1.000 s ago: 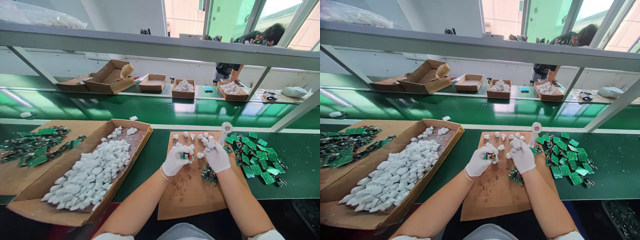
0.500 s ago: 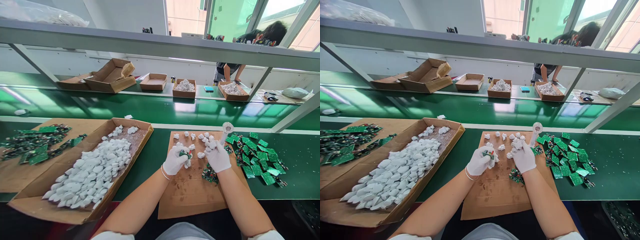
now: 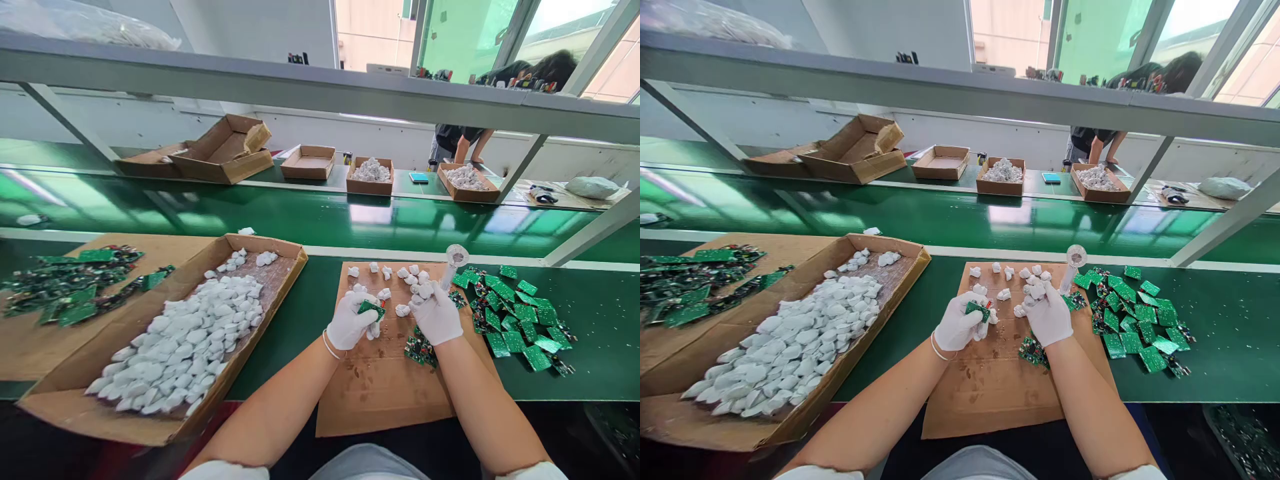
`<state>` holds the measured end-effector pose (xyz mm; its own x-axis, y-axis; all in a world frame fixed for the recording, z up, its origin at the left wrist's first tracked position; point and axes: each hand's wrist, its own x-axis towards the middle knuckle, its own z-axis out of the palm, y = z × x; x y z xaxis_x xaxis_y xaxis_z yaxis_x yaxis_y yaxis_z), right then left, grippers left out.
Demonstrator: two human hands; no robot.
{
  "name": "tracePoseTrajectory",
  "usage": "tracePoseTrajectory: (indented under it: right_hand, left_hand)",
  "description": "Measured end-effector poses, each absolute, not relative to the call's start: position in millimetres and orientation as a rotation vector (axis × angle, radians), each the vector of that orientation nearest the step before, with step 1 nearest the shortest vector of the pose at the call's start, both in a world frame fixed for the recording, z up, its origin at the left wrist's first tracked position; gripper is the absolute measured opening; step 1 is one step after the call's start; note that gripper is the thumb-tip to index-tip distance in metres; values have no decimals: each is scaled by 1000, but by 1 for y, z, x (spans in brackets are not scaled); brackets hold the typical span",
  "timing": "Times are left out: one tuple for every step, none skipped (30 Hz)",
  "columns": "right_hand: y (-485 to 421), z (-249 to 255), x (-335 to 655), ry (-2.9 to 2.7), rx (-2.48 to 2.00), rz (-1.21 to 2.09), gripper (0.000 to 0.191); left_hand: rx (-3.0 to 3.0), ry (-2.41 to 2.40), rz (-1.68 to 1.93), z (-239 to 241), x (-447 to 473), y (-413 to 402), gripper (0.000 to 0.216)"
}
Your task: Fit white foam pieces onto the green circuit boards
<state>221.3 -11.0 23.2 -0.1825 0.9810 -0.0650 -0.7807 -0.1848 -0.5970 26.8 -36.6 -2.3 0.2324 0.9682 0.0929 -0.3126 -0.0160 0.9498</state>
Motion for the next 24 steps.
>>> tracePoseTrajectory:
  right_hand:
    - [-12,24,221,-505,-509,1717,11]
    - [-12,25,221,-492,-495,1727,10]
    - [-12,25,221,-478,-483,1735,8]
    - [-13,26,221,-464,-472,1742,7]
    - [-12,26,221,-454,-466,1746,6]
    - [-12,26,221,-448,-465,1747,7]
    - [-11,26,221,-446,-466,1747,8]
    - [-11,26,221,-444,-471,1743,10]
    - [-10,25,221,-445,-480,1734,12]
    - [-9,24,221,-447,-492,1720,14]
    - [-7,23,221,-450,-508,1705,17]
    - [-6,23,221,-454,-524,1690,19]
    - [-6,22,222,-458,-540,1676,21]
    - [-5,21,222,-464,-554,1665,24]
    - [-4,21,223,-470,-563,1660,25]
    - [-4,21,223,-475,-566,1659,25]
    - [-4,21,224,-473,-566,1661,24]
    - [-4,20,224,-466,-560,1666,23]
    - [-4,20,224,-456,-552,1674,21]
    - [-4,21,224,-448,-544,1682,20]
    - [-5,21,224,-443,-538,1687,19]
    - [-5,21,224,-442,-533,1687,20]
    - [-5,21,224,-442,-526,1686,21]
    - [-4,21,224,-442,-520,1686,22]
  left_hand:
    - [1144,792,1193,-2,27,-37,38]
    - [1170,812,1187,-2,27,-36,38]
    - [1196,833,1180,-1,27,-36,36]
    - [1211,849,1178,0,27,-34,34]
    - [1253,887,1174,1,26,-33,30]
    - [1357,969,1152,3,24,-31,26]
    - [1508,1081,1109,6,22,-30,21]
    - [1675,1201,1051,9,20,-29,17]
    - [1846,1317,975,13,18,-29,14]
    - [2004,1423,888,18,15,-30,13]
    - [2122,1494,794,22,14,-32,15]
    - [2216,1537,663,26,13,-35,18]
    - [2302,1568,479,29,13,-39,21]
    - [2378,1570,237,32,14,-42,23]
    - [2416,1537,-21,33,15,-45,22]
    - [2413,1507,-173,34,17,-47,19]
    - [2400,1478,-279,35,18,-49,17]
    - [2391,1471,-307,35,19,-50,17]
    - [2392,1476,-282,35,19,-50,19]
    - [2394,1478,-258,35,18,-50,22]
    - [2394,1480,-236,35,16,-49,25]
    - [2380,1478,-227,35,15,-48,26]
    - [2358,1482,-240,34,13,-48,26]
    - [2342,1486,-250,33,11,-47,27]
